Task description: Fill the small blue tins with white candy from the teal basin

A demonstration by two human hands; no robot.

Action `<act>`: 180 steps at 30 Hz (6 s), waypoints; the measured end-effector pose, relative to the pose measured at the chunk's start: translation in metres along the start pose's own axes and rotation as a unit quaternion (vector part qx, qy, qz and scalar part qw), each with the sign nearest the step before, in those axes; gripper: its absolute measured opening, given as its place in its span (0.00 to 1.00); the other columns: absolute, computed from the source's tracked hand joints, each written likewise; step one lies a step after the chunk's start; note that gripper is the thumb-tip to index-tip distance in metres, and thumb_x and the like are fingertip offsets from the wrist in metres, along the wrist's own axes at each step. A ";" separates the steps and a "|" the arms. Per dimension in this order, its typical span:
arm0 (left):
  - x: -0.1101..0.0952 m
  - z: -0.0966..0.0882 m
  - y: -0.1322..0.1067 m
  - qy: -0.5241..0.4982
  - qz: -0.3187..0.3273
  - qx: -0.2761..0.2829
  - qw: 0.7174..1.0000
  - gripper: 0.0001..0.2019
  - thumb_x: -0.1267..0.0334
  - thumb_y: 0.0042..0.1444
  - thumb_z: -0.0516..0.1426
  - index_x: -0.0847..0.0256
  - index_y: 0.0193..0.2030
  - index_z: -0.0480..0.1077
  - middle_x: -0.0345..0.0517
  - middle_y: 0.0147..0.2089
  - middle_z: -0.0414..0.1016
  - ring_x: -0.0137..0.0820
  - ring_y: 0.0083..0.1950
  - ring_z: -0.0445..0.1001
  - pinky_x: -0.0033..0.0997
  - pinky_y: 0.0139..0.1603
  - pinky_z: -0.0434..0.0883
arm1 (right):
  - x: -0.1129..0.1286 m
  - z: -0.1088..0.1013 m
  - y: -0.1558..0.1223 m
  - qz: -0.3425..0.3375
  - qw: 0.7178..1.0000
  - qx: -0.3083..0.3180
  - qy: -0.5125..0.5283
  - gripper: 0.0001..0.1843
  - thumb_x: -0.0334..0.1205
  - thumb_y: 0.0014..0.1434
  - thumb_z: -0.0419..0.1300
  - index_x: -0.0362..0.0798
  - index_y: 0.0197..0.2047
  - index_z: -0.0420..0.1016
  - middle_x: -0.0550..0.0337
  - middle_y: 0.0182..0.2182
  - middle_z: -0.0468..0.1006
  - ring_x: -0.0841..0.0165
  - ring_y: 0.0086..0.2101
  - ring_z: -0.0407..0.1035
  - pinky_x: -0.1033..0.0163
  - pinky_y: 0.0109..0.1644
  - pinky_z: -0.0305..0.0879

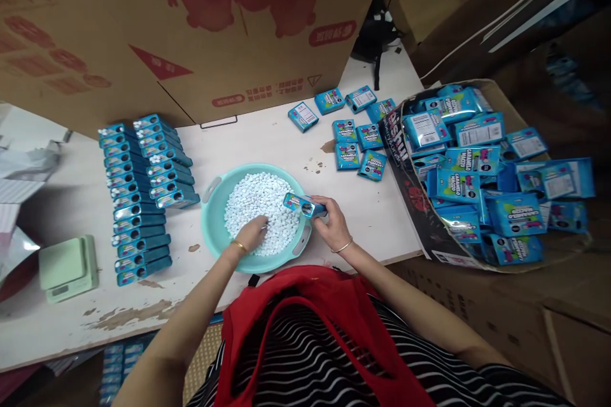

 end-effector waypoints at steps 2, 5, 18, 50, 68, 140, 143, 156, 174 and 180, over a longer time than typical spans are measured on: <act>-0.011 0.009 0.007 -0.029 0.009 -0.012 0.999 0.15 0.71 0.55 0.49 0.63 0.49 0.65 0.51 0.45 0.73 0.35 0.45 0.72 0.35 0.49 0.69 | -0.002 -0.002 -0.001 0.016 1.000 -0.003 0.008 0.21 0.28 0.51 0.54 0.50 0.48 0.65 0.53 0.48 0.73 0.59 0.51 0.67 0.47 0.57 0.64; -0.019 0.000 0.001 -0.064 0.027 -0.028 0.997 0.14 0.68 0.56 0.50 0.63 0.50 0.64 0.50 0.44 0.73 0.33 0.43 0.72 0.34 0.47 0.70 | -0.004 -0.005 -0.001 0.034 0.999 -0.005 0.014 0.19 0.30 0.52 0.55 0.51 0.48 0.65 0.53 0.48 0.73 0.60 0.50 0.68 0.48 0.56 0.65; -0.074 -0.141 -0.096 0.027 0.124 -0.064 0.990 0.11 0.62 0.63 0.48 0.61 0.50 0.64 0.50 0.46 0.73 0.34 0.44 0.72 0.35 0.45 0.70 | 0.016 0.024 -0.006 -0.051 0.997 0.047 -0.039 0.23 0.24 0.48 0.52 0.49 0.48 0.66 0.52 0.48 0.73 0.59 0.51 0.65 0.48 0.57 0.65; -0.036 -0.134 -0.094 0.027 0.053 -0.162 0.985 0.13 0.54 0.60 0.52 0.57 0.47 0.64 0.46 0.42 0.72 0.34 0.42 0.73 0.34 0.43 0.70 | -0.065 -0.058 0.076 0.070 0.997 0.021 0.015 0.20 0.37 0.47 0.64 0.47 0.45 0.70 0.46 0.51 0.73 0.54 0.56 0.63 0.45 0.64 0.53; 0.177 -0.148 -0.121 0.139 -0.262 -0.192 0.935 0.21 0.58 0.57 0.53 0.61 0.56 0.61 0.57 0.56 0.64 0.40 0.46 0.73 0.37 0.43 0.70 | -0.146 -0.043 0.082 0.408 0.908 0.085 -0.054 0.45 0.54 0.29 0.73 0.53 0.53 0.70 0.46 0.49 0.70 0.43 0.48 0.70 0.34 0.53 0.64; 0.034 -0.074 0.014 0.111 -0.054 -0.035 0.992 0.15 0.75 0.57 0.46 0.63 0.47 0.67 0.54 0.48 0.70 0.39 0.51 0.69 0.40 0.54 0.67 | 0.014 0.002 0.010 -0.048 0.998 0.050 0.013 0.19 0.31 0.56 0.55 0.52 0.52 0.66 0.53 0.47 0.72 0.61 0.48 0.68 0.51 0.54 0.67; 0.015 -0.049 0.038 0.057 -0.010 -0.027 0.998 0.16 0.76 0.54 0.48 0.63 0.48 0.67 0.53 0.50 0.70 0.38 0.52 0.69 0.37 0.55 0.66 | 0.011 -0.002 0.009 -0.024 0.999 0.033 0.020 0.18 0.33 0.56 0.56 0.52 0.51 0.67 0.54 0.46 0.72 0.61 0.47 0.68 0.52 0.52 0.67; -0.029 -0.113 -0.043 -0.099 0.112 -0.101 0.984 0.13 0.61 0.61 0.51 0.61 0.51 0.64 0.49 0.46 0.72 0.32 0.45 0.70 0.35 0.47 0.69 | 0.015 -0.011 0.007 0.000 1.000 0.014 -0.026 0.17 0.35 0.58 0.56 0.51 0.51 0.67 0.54 0.44 0.72 0.61 0.45 0.68 0.53 0.51 0.67; -0.163 -0.168 -0.091 0.311 0.064 -0.007 0.948 0.16 0.76 0.60 0.44 0.63 0.50 0.66 0.53 0.43 0.72 0.38 0.37 0.75 0.38 0.36 0.71 | 0.038 0.033 -0.004 -0.103 0.991 0.072 -0.053 0.25 0.27 0.55 0.53 0.51 0.55 0.65 0.51 0.49 0.71 0.58 0.50 0.65 0.47 0.56 0.67; -0.111 -0.167 -0.090 0.274 0.042 -0.034 0.960 0.13 0.73 0.60 0.46 0.63 0.48 0.66 0.51 0.41 0.72 0.37 0.38 0.74 0.36 0.38 0.70 | 0.030 0.028 -0.002 -0.078 0.994 0.068 -0.041 0.24 0.27 0.54 0.53 0.52 0.54 0.66 0.52 0.49 0.71 0.59 0.50 0.66 0.48 0.56 0.67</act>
Point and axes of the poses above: each hand's wrist, its own y-axis towards the middle knuckle, its own z-axis out of the palm, x = y × z, the point moved 6 cm from there along y, towards the middle knuckle
